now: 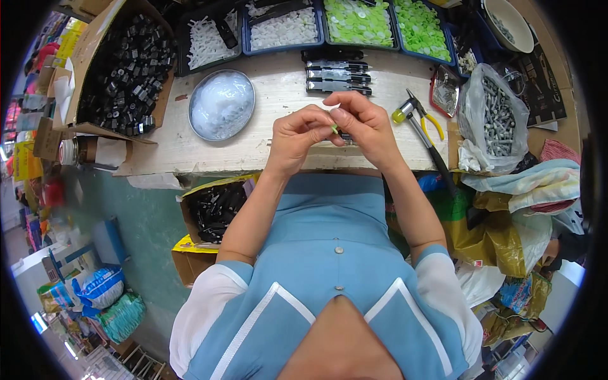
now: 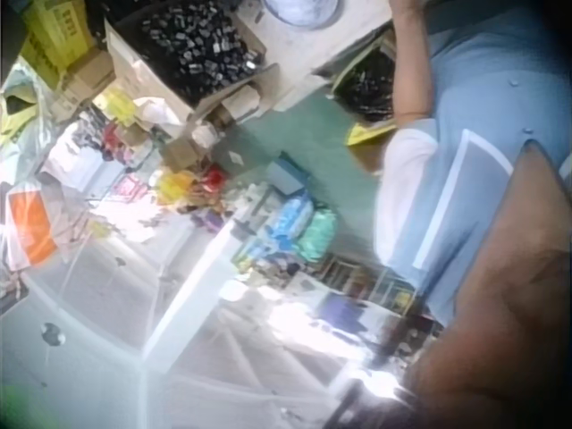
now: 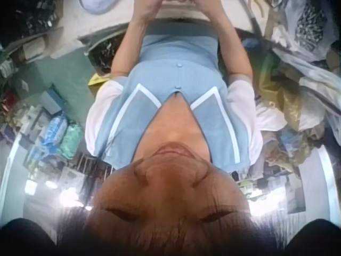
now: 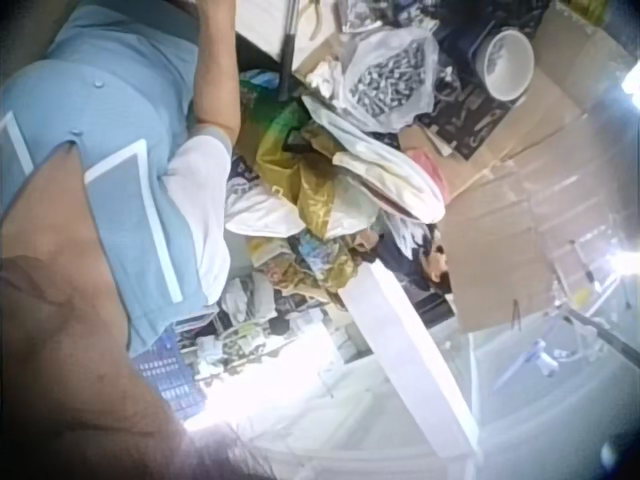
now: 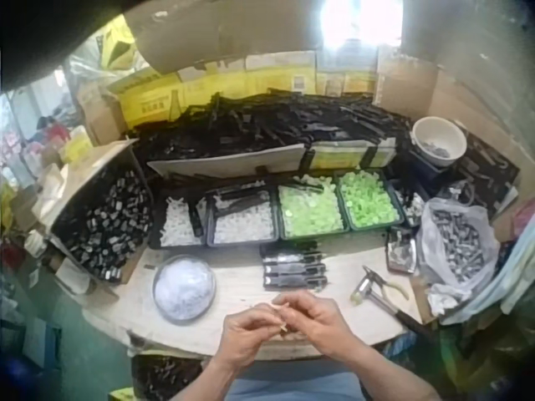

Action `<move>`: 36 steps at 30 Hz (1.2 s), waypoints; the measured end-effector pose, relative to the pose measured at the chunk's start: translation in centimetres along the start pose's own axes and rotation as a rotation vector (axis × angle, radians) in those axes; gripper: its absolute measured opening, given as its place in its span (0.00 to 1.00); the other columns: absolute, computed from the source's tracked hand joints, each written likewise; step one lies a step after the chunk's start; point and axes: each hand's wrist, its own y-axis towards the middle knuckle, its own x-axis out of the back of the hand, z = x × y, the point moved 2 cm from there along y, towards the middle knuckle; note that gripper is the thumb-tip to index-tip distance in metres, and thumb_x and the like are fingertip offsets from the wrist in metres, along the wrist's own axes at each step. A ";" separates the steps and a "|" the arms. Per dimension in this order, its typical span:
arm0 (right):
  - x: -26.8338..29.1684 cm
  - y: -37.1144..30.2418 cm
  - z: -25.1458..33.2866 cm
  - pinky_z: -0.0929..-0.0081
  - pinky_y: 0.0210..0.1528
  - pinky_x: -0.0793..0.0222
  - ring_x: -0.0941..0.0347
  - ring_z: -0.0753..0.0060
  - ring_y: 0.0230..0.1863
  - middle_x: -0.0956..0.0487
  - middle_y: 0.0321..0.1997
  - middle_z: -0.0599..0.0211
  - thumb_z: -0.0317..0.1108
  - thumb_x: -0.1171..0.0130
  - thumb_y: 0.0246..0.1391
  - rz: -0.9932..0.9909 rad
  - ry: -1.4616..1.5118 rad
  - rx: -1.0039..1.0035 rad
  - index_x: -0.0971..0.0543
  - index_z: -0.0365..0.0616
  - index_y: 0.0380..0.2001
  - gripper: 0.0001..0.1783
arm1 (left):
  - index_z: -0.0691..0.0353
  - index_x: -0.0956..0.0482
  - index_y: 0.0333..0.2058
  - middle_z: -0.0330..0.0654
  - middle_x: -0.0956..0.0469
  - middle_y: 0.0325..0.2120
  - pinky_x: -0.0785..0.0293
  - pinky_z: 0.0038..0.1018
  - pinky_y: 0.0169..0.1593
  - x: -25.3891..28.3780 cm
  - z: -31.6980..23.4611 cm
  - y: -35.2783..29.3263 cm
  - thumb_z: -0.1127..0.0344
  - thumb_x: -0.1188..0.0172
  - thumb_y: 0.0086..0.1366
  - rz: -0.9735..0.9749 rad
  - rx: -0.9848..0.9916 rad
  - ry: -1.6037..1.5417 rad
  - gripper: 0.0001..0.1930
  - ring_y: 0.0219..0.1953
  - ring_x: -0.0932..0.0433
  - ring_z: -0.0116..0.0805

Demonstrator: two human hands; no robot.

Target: Assembling small plastic and metal components at a factory workbench using a hammer and a jig.

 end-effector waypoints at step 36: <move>1.6 -0.3 -2.1 0.67 0.24 0.35 0.30 0.61 0.25 0.30 0.21 0.67 0.30 0.44 0.39 0.249 -1.275 0.413 0.27 0.44 0.22 0.04 | 0.59 0.24 0.25 0.35 0.27 0.35 0.45 0.29 0.45 1.3 1.2 -2.2 0.70 0.39 0.46 -0.191 -0.315 1.441 0.05 0.41 0.33 0.34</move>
